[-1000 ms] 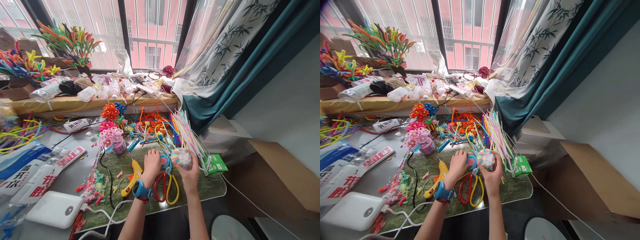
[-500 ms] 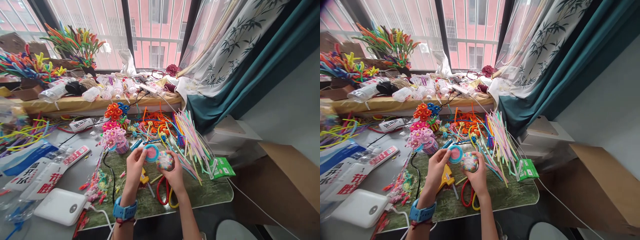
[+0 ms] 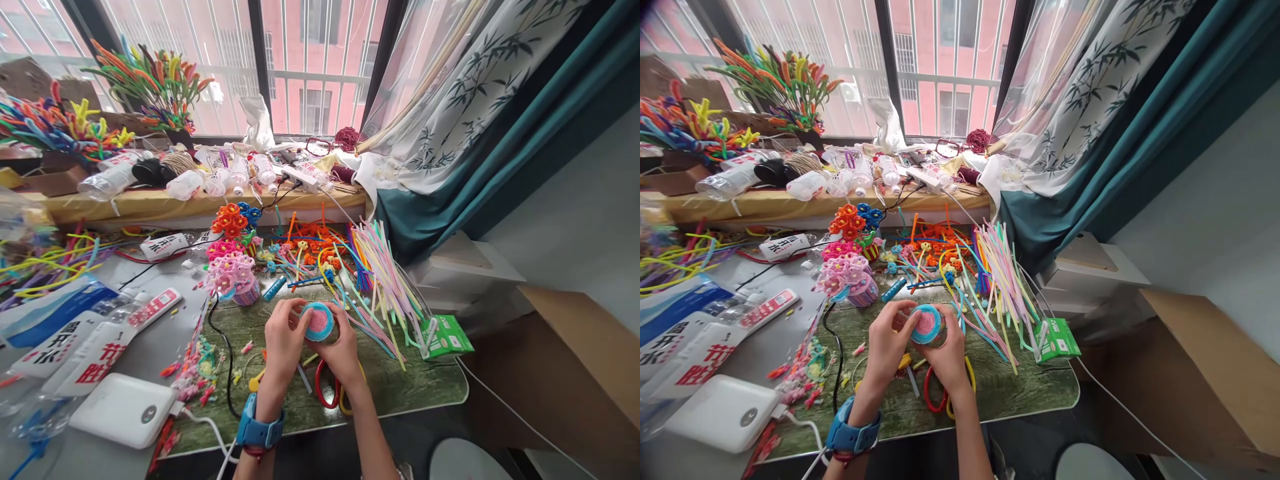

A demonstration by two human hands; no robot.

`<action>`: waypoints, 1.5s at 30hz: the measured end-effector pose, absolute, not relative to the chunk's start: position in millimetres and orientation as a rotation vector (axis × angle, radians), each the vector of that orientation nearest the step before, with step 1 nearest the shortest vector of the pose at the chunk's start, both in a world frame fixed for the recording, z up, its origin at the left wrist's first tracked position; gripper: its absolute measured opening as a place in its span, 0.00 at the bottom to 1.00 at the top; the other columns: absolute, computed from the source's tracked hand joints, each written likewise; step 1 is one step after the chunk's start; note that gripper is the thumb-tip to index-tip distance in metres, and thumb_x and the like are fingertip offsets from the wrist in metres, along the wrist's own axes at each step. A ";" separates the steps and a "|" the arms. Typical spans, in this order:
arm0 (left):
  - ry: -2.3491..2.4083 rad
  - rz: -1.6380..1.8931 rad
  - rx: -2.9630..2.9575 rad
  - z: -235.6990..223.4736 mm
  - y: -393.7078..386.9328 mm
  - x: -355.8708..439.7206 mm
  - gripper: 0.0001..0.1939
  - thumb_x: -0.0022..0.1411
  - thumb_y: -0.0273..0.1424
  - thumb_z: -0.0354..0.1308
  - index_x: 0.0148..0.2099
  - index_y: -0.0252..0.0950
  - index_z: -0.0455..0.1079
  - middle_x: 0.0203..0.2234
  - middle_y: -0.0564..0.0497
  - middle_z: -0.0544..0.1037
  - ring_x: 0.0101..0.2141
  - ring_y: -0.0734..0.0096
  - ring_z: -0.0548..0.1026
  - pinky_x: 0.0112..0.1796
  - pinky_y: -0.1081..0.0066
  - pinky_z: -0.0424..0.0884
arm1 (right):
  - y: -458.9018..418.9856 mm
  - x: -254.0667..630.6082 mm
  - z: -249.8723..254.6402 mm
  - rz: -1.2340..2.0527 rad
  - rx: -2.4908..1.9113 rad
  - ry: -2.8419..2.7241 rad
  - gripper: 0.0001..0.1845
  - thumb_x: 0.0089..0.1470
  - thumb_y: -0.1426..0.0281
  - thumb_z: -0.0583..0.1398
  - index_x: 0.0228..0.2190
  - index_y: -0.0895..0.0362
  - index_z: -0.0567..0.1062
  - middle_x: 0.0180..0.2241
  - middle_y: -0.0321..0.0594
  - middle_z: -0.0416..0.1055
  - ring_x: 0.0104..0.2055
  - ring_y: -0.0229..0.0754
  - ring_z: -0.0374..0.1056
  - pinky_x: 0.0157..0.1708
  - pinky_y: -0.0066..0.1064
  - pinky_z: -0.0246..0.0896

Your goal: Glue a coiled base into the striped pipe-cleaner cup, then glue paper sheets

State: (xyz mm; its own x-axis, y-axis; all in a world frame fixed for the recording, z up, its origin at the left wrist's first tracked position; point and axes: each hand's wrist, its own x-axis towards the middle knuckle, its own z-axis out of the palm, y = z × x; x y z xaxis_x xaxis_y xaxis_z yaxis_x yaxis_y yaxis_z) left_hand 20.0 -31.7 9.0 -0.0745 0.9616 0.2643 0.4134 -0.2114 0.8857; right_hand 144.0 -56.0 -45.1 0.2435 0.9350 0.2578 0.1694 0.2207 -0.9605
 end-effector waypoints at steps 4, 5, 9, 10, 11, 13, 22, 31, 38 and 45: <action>1.482 1.350 1.949 10.0 -38.0 16.1 0.12 0.66 0.34 0.57 0.49 0.38 0.74 0.44 0.45 0.78 0.43 0.62 0.76 0.45 0.62 0.72 | -56.7 145.0 -44.1 0.765 -1.240 -1.227 0.37 0.39 0.65 0.73 0.52 0.52 0.70 0.50 0.43 0.74 0.52 0.53 0.71 0.53 0.44 0.66; 1.447 1.335 2.059 9.4 -39.5 15.0 0.13 0.67 0.35 0.56 0.52 0.39 0.74 0.47 0.44 0.78 0.47 0.60 0.75 0.48 0.60 0.72 | -57.1 145.4 -43.2 0.764 -1.236 -1.239 0.37 0.40 0.65 0.72 0.52 0.52 0.70 0.50 0.44 0.73 0.52 0.53 0.71 0.54 0.44 0.66; 1.305 1.121 2.356 4.3 -42.8 12.4 0.19 0.70 0.36 0.52 0.61 0.42 0.68 0.56 0.44 0.75 0.56 0.57 0.72 0.54 0.55 0.69 | -59.1 146.4 -36.5 0.704 -1.236 -1.277 0.34 0.41 0.68 0.71 0.52 0.51 0.72 0.51 0.43 0.74 0.53 0.53 0.71 0.53 0.43 0.67; 1.296 1.079 2.382 2.9 -43.0 12.2 0.20 0.70 0.36 0.51 0.62 0.43 0.67 0.57 0.44 0.74 0.57 0.57 0.71 0.55 0.55 0.69 | -59.6 146.6 -34.6 0.682 -1.238 -1.285 0.34 0.41 0.68 0.71 0.52 0.51 0.72 0.51 0.43 0.74 0.53 0.52 0.71 0.54 0.43 0.67; 1.293 1.050 2.395 1.9 -43.1 12.1 0.20 0.71 0.36 0.50 0.63 0.42 0.66 0.58 0.44 0.74 0.58 0.57 0.71 0.55 0.55 0.69 | -60.2 146.8 -32.8 0.666 -1.239 -1.294 0.33 0.42 0.68 0.71 0.52 0.51 0.73 0.51 0.42 0.74 0.53 0.52 0.71 0.54 0.43 0.67; 1.291 1.026 2.411 1.6 -43.5 11.1 0.21 0.72 0.37 0.49 0.64 0.42 0.65 0.59 0.43 0.73 0.58 0.58 0.71 0.54 0.56 0.69 | -61.4 147.8 -29.8 0.654 -1.243 -1.309 0.33 0.42 0.67 0.71 0.52 0.50 0.73 0.51 0.43 0.74 0.53 0.52 0.71 0.54 0.43 0.67; 1.168 1.199 2.477 15.0 -51.9 -5.5 0.20 0.67 0.35 0.58 0.60 0.42 0.70 0.54 0.45 0.78 0.52 0.57 0.76 0.51 0.60 0.71 | -68.1 157.0 -17.7 0.648 -1.222 -1.383 0.36 0.43 0.64 0.73 0.54 0.51 0.72 0.51 0.44 0.73 0.54 0.53 0.69 0.55 0.44 0.66; 1.347 1.417 1.315 34.5 -61.8 3.8 0.14 0.60 0.42 0.63 0.39 0.36 0.77 0.26 0.52 0.82 0.23 0.70 0.77 0.24 0.73 0.73 | -70.0 157.1 -17.4 0.741 -1.220 -1.377 0.37 0.42 0.63 0.73 0.55 0.51 0.72 0.53 0.44 0.72 0.55 0.53 0.70 0.53 0.41 0.68; 1.320 1.291 1.475 27.0 -51.7 5.3 0.13 0.57 0.41 0.65 0.39 0.37 0.79 0.32 0.49 0.81 0.33 0.65 0.78 0.35 0.70 0.74 | -69.4 153.2 -23.1 0.771 -1.148 -1.405 0.37 0.42 0.67 0.72 0.55 0.50 0.71 0.53 0.43 0.73 0.54 0.53 0.71 0.54 0.43 0.68; 1.398 1.286 1.736 28.3 -45.1 11.3 0.13 0.63 0.41 0.59 0.43 0.39 0.80 0.32 0.50 0.77 0.26 0.73 0.69 0.28 0.72 0.67 | -69.3 152.7 -27.8 0.832 -1.099 -1.404 0.38 0.42 0.65 0.73 0.55 0.50 0.71 0.54 0.43 0.73 0.56 0.53 0.70 0.56 0.45 0.67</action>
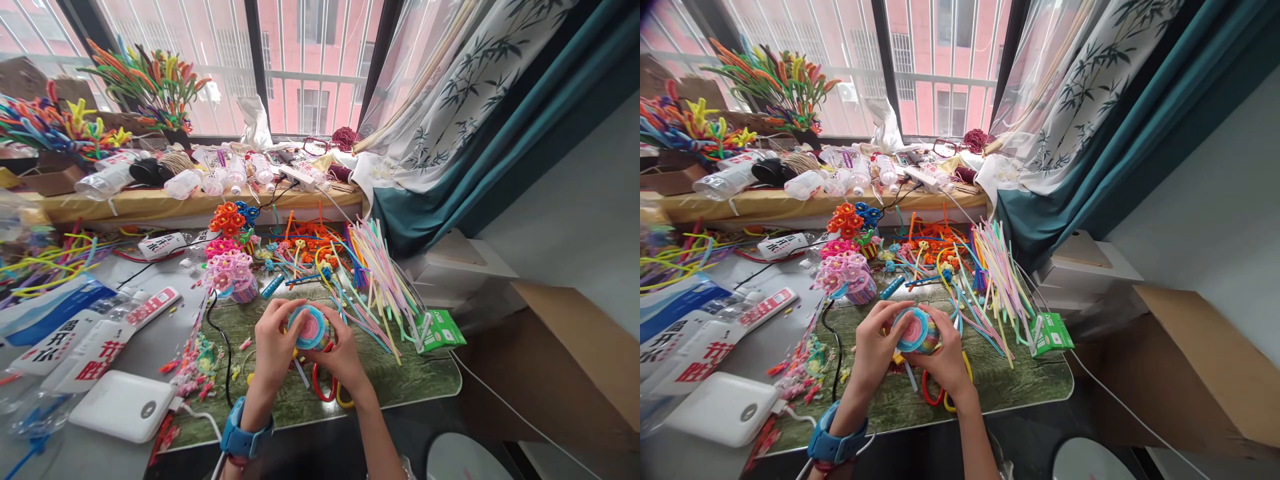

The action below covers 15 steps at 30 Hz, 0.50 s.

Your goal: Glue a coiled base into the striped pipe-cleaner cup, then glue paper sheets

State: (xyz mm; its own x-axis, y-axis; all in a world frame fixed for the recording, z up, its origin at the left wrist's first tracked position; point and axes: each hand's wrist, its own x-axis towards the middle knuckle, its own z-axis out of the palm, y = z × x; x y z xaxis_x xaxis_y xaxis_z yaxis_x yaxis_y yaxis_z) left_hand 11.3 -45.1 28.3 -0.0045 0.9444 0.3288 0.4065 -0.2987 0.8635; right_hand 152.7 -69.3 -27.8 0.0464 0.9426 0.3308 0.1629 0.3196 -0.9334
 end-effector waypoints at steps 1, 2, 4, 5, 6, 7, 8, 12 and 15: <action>1.397 1.296 1.738 28.9 -45.1 11.1 0.13 0.64 0.40 0.58 0.43 0.39 0.79 0.33 0.50 0.77 0.28 0.71 0.71 0.29 0.72 0.67 | -69.4 153.0 -28.2 0.840 -1.092 -1.394 0.38 0.42 0.65 0.73 0.55 0.49 0.71 0.54 0.43 0.73 0.56 0.53 0.70 0.56 0.45 0.67; 1.387 1.310 1.732 29.2 -45.6 10.4 0.14 0.66 0.40 0.56 0.44 0.39 0.79 0.36 0.49 0.78 0.32 0.70 0.73 0.31 0.72 0.69 | -69.6 153.5 -28.4 0.848 -1.086 -1.381 0.38 0.41 0.65 0.73 0.55 0.49 0.71 0.54 0.43 0.73 0.56 0.53 0.70 0.56 0.45 0.67; 1.373 1.321 1.729 29.6 -48.3 7.4 0.15 0.68 0.39 0.53 0.46 0.39 0.78 0.40 0.47 0.78 0.38 0.66 0.76 0.34 0.71 0.71 | -70.1 154.6 -27.5 0.865 -1.081 -1.357 0.38 0.41 0.65 0.73 0.55 0.50 0.71 0.54 0.44 0.72 0.57 0.54 0.70 0.56 0.46 0.67; 1.371 1.322 1.745 29.5 -50.4 5.3 0.15 0.68 0.39 0.53 0.48 0.39 0.77 0.42 0.46 0.78 0.39 0.66 0.76 0.35 0.71 0.71 | -70.5 155.1 -26.6 0.872 -1.079 -1.348 0.38 0.42 0.65 0.73 0.55 0.50 0.71 0.55 0.44 0.72 0.57 0.54 0.69 0.56 0.46 0.67; 1.368 1.325 1.785 29.3 -52.9 2.9 0.15 0.68 0.39 0.54 0.49 0.39 0.76 0.43 0.46 0.78 0.38 0.66 0.76 0.34 0.71 0.72 | -70.9 155.7 -25.4 0.879 -1.077 -1.341 0.38 0.42 0.65 0.73 0.55 0.50 0.71 0.55 0.45 0.72 0.57 0.54 0.69 0.56 0.46 0.67; 1.360 1.328 1.850 29.1 -55.6 0.5 0.15 0.67 0.39 0.55 0.51 0.40 0.75 0.44 0.46 0.78 0.38 0.66 0.76 0.34 0.70 0.72 | -71.3 156.2 -23.9 0.881 -1.076 -1.335 0.38 0.42 0.65 0.73 0.55 0.50 0.71 0.55 0.45 0.72 0.57 0.54 0.69 0.55 0.45 0.68; 1.341 1.332 1.939 28.7 -58.4 -1.9 0.15 0.67 0.39 0.57 0.52 0.41 0.75 0.44 0.46 0.78 0.39 0.65 0.76 0.35 0.70 0.73 | -71.9 156.7 -22.4 0.883 -1.074 -1.330 0.37 0.43 0.65 0.73 0.55 0.50 0.71 0.54 0.45 0.72 0.56 0.54 0.70 0.55 0.45 0.68; 1.242 1.342 2.406 28.8 -67.0 -7.9 0.15 0.65 0.39 0.60 0.53 0.46 0.75 0.47 0.46 0.79 0.46 0.60 0.74 0.44 0.62 0.73 | -74.6 158.2 -15.7 0.890 -1.075 -1.305 0.38 0.42 0.65 0.73 0.55 0.50 0.71 0.55 0.44 0.72 0.56 0.54 0.70 0.54 0.44 0.68; 1.207 1.376 2.649 32.6 -70.2 -8.2 0.14 0.64 0.32 0.61 0.52 0.49 0.76 0.47 0.48 0.81 0.47 0.60 0.75 0.46 0.61 0.71 | -76.8 159.6 -10.1 0.852 -1.103 -1.305 0.38 0.40 0.66 0.73 0.55 0.50 0.72 0.54 0.44 0.72 0.55 0.53 0.70 0.54 0.43 0.68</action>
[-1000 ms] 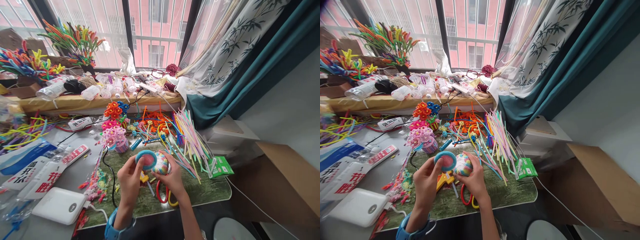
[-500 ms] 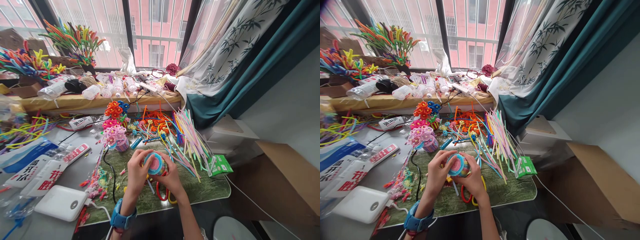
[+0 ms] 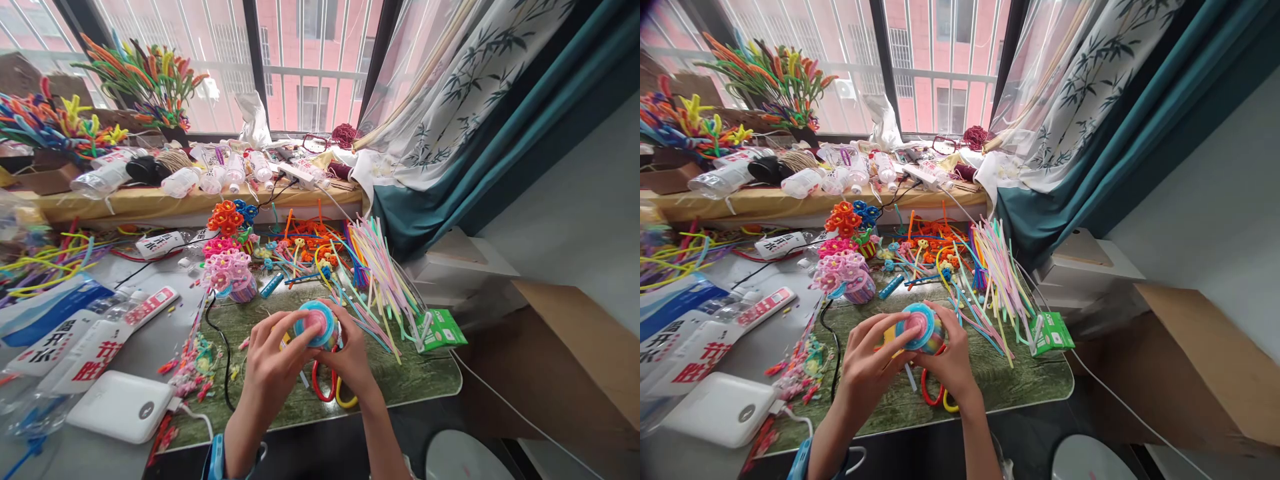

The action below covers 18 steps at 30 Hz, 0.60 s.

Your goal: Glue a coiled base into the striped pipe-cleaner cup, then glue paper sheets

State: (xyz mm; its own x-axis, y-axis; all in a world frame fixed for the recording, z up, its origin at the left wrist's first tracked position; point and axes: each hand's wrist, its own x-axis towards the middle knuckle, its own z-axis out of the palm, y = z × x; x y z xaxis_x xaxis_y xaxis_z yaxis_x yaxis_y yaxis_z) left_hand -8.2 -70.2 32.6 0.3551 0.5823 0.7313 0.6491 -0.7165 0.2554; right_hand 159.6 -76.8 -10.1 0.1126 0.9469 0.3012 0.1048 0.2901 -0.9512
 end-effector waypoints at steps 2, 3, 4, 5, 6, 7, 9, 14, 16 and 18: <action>-1.072 -1.286 -2.504 36.0 -72.0 -7.7 0.15 0.64 0.28 0.61 0.51 0.49 0.76 0.45 0.50 0.82 0.46 0.62 0.76 0.46 0.62 0.71 | -78.3 160.7 -6.0 0.814 -1.116 -1.328 0.37 0.40 0.67 0.73 0.54 0.50 0.72 0.53 0.43 0.72 0.54 0.53 0.70 0.54 0.42 0.68; -1.043 -1.283 -2.504 37.3 -72.9 -7.6 0.16 0.64 0.25 0.60 0.51 0.48 0.76 0.44 0.50 0.82 0.45 0.63 0.76 0.46 0.63 0.71 | -79.1 161.2 -3.8 0.797 -1.118 -1.341 0.37 0.41 0.67 0.73 0.54 0.49 0.72 0.52 0.42 0.73 0.54 0.52 0.70 0.53 0.42 0.68; -1.014 -1.279 -2.504 38.1 -73.9 -7.8 0.17 0.64 0.23 0.59 0.51 0.47 0.76 0.43 0.50 0.83 0.45 0.64 0.77 0.46 0.63 0.70 | -79.8 161.6 -1.7 0.783 -1.120 -1.352 0.37 0.42 0.67 0.72 0.54 0.49 0.72 0.52 0.42 0.73 0.54 0.52 0.70 0.53 0.41 0.68; -0.984 -1.278 -2.505 38.0 -75.0 -8.3 0.18 0.64 0.21 0.58 0.51 0.45 0.76 0.43 0.50 0.83 0.44 0.64 0.77 0.46 0.64 0.70 | -80.6 161.9 0.4 0.768 -1.125 -1.360 0.36 0.42 0.67 0.72 0.54 0.49 0.72 0.52 0.42 0.73 0.53 0.52 0.70 0.53 0.41 0.68; -0.955 -1.276 -2.508 37.1 -76.1 -9.1 0.18 0.63 0.20 0.58 0.52 0.43 0.75 0.43 0.49 0.83 0.45 0.64 0.78 0.46 0.64 0.70 | -81.3 162.0 2.3 0.753 -1.133 -1.366 0.36 0.42 0.66 0.72 0.54 0.49 0.72 0.52 0.42 0.73 0.54 0.52 0.70 0.53 0.42 0.68; -0.928 -1.276 -2.512 35.5 -77.2 -10.0 0.19 0.63 0.19 0.58 0.53 0.41 0.75 0.44 0.48 0.83 0.45 0.64 0.78 0.46 0.65 0.70 | -82.0 162.0 3.9 0.739 -1.141 -1.371 0.36 0.43 0.66 0.72 0.54 0.49 0.72 0.52 0.42 0.73 0.54 0.52 0.70 0.54 0.42 0.67; -0.895 -1.269 -2.523 31.0 -79.6 -11.6 0.20 0.63 0.19 0.58 0.55 0.38 0.73 0.45 0.46 0.83 0.46 0.64 0.78 0.47 0.66 0.71 | -82.9 161.6 6.1 0.716 -1.150 -1.377 0.35 0.44 0.66 0.72 0.54 0.49 0.72 0.52 0.43 0.73 0.54 0.52 0.70 0.54 0.43 0.67; -0.973 -1.442 -2.471 30.4 -86.3 -4.1 0.18 0.61 0.20 0.61 0.53 0.38 0.74 0.43 0.48 0.84 0.45 0.63 0.80 0.46 0.66 0.75 | -83.2 161.1 5.8 0.695 -1.157 -1.394 0.34 0.45 0.65 0.71 0.55 0.49 0.71 0.52 0.42 0.73 0.53 0.52 0.70 0.54 0.43 0.67; -1.225 -1.746 -2.283 38.5 -88.9 3.6 0.14 0.61 0.20 0.62 0.47 0.40 0.76 0.38 0.51 0.84 0.39 0.66 0.81 0.42 0.68 0.76 | -82.8 161.5 4.4 0.700 -1.181 -1.407 0.35 0.45 0.63 0.72 0.55 0.50 0.71 0.52 0.43 0.73 0.53 0.52 0.70 0.52 0.41 0.68; -1.706 -2.101 -1.966 48.8 -90.0 10.7 0.06 0.62 0.26 0.62 0.42 0.40 0.76 0.33 0.54 0.83 0.30 0.72 0.80 0.33 0.72 0.76 | -82.5 161.6 3.5 0.715 -1.190 -1.420 0.35 0.45 0.62 0.72 0.54 0.50 0.72 0.52 0.43 0.72 0.53 0.52 0.70 0.51 0.40 0.69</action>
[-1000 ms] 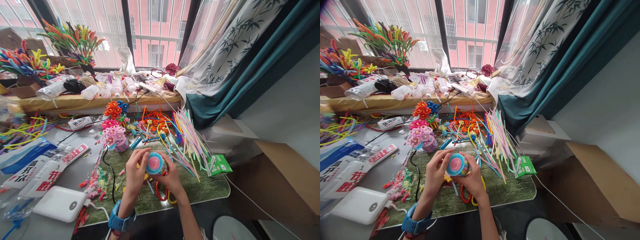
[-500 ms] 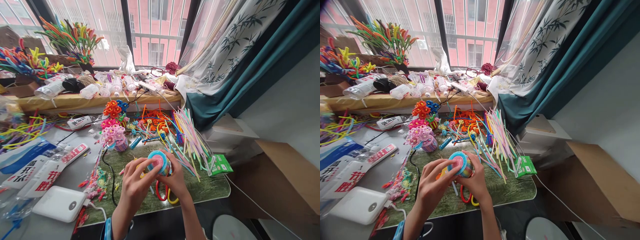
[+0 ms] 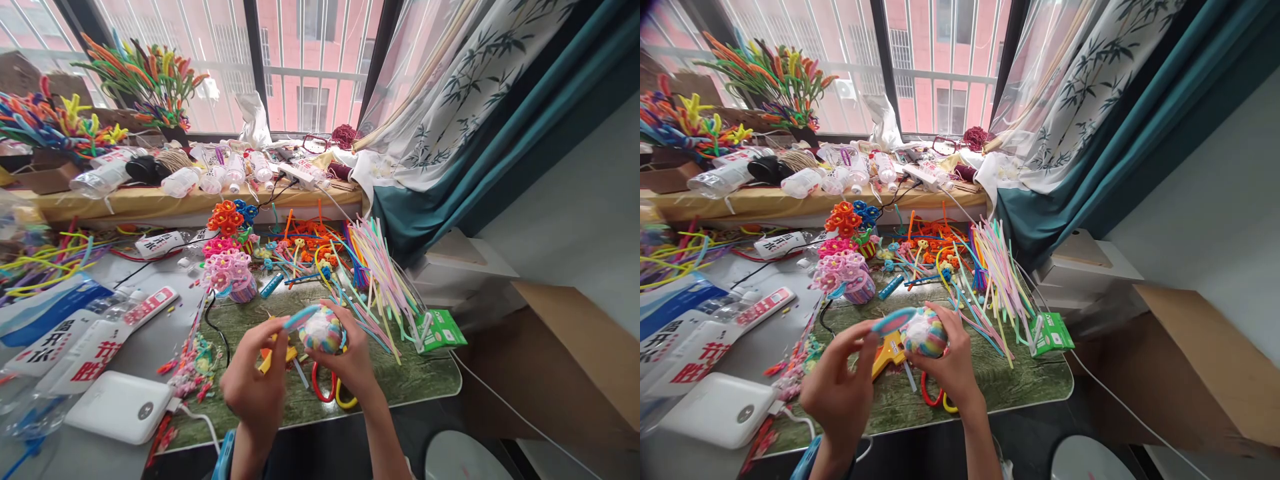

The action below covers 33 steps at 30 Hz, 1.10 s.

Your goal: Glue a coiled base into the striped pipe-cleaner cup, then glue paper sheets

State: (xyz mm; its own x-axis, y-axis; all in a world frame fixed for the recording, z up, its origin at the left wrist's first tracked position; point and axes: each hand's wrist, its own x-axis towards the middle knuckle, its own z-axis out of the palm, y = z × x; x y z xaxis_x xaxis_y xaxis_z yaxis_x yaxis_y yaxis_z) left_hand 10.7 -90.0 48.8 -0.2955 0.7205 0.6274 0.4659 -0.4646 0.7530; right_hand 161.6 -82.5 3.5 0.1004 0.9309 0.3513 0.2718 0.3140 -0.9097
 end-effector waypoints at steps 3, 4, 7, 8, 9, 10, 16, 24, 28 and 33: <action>1.449 1.665 1.090 60.2 -87.4 16.3 0.10 0.59 0.39 0.65 0.39 0.37 0.76 0.24 0.56 0.79 0.19 0.77 0.72 0.21 0.76 0.69 | -82.7 161.0 4.6 0.742 -1.157 -1.450 0.35 0.44 0.63 0.72 0.55 0.51 0.71 0.52 0.44 0.72 0.54 0.52 0.70 0.53 0.41 0.68; 1.390 1.588 1.001 61.6 -85.9 16.7 0.13 0.56 0.41 0.66 0.37 0.36 0.76 0.23 0.55 0.79 0.19 0.76 0.72 0.20 0.77 0.68 | -83.0 160.6 5.6 0.745 -1.140 -1.462 0.36 0.44 0.64 0.72 0.55 0.51 0.71 0.52 0.44 0.72 0.54 0.52 0.69 0.54 0.41 0.67; 1.357 1.463 0.920 59.5 -81.7 16.1 0.16 0.50 0.41 0.70 0.34 0.35 0.76 0.27 0.51 0.81 0.25 0.72 0.76 0.22 0.78 0.69 | -84.5 159.5 8.8 0.756 -1.106 -1.482 0.38 0.42 0.65 0.73 0.55 0.51 0.70 0.52 0.43 0.72 0.54 0.53 0.69 0.54 0.43 0.67; 1.374 1.457 0.925 57.5 -80.9 15.7 0.16 0.49 0.41 0.71 0.34 0.35 0.76 0.27 0.51 0.81 0.26 0.72 0.76 0.22 0.78 0.69 | -85.1 159.2 9.4 0.767 -1.098 -1.480 0.38 0.41 0.65 0.73 0.55 0.50 0.71 0.52 0.43 0.73 0.54 0.53 0.69 0.53 0.43 0.67; 1.389 1.451 0.936 55.4 -80.3 15.3 0.16 0.49 0.41 0.71 0.34 0.35 0.75 0.27 0.52 0.81 0.25 0.73 0.76 0.22 0.78 0.69 | -85.5 158.8 9.5 0.783 -1.091 -1.473 0.38 0.41 0.66 0.73 0.54 0.50 0.71 0.52 0.43 0.73 0.54 0.53 0.69 0.53 0.43 0.68; 1.396 1.441 0.953 53.8 -80.1 15.0 0.16 0.49 0.41 0.71 0.34 0.35 0.75 0.25 0.53 0.80 0.24 0.74 0.75 0.21 0.79 0.68 | -85.9 158.5 9.1 0.804 -1.084 -1.460 0.38 0.41 0.66 0.73 0.54 0.50 0.71 0.52 0.43 0.73 0.54 0.53 0.69 0.52 0.43 0.68; 1.315 1.356 1.028 55.7 -80.7 12.1 0.16 0.53 0.42 0.68 0.38 0.36 0.76 0.28 0.52 0.81 0.29 0.71 0.77 0.27 0.77 0.72 | -86.5 158.4 0.9 0.896 -1.037 -1.351 0.40 0.41 0.67 0.74 0.56 0.48 0.70 0.55 0.41 0.70 0.56 0.52 0.68 0.54 0.41 0.65; 1.236 1.272 1.032 55.4 -82.1 10.1 0.17 0.55 0.41 0.68 0.42 0.37 0.76 0.36 0.48 0.83 0.37 0.63 0.81 0.33 0.73 0.75 | -85.7 162.8 3.3 0.862 -1.019 -1.369 0.40 0.41 0.69 0.74 0.56 0.45 0.69 0.55 0.39 0.70 0.57 0.51 0.67 0.55 0.39 0.64; 1.236 1.251 1.028 54.9 -83.0 9.4 0.16 0.57 0.42 0.66 0.43 0.36 0.77 0.38 0.47 0.83 0.39 0.60 0.81 0.34 0.71 0.76 | -85.9 164.7 2.0 0.854 -1.018 -1.363 0.40 0.41 0.69 0.74 0.55 0.45 0.69 0.54 0.39 0.70 0.56 0.51 0.67 0.55 0.39 0.64; 1.200 1.248 1.055 59.2 -85.4 8.1 0.17 0.56 0.41 0.67 0.44 0.37 0.78 0.39 0.47 0.83 0.39 0.60 0.81 0.36 0.71 0.77 | -85.7 166.3 0.7 0.825 -1.027 -1.368 0.40 0.41 0.69 0.74 0.56 0.46 0.69 0.54 0.40 0.70 0.56 0.52 0.68 0.55 0.41 0.64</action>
State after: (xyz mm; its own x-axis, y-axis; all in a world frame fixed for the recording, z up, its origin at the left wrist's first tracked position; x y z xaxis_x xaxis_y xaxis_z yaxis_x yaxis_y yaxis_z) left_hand 8.1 -85.4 59.2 -0.0507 0.9963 -0.0699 -0.1088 0.0640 0.9920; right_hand 166.3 -85.7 0.7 0.0638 0.9265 0.3709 0.1040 0.3635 -0.9258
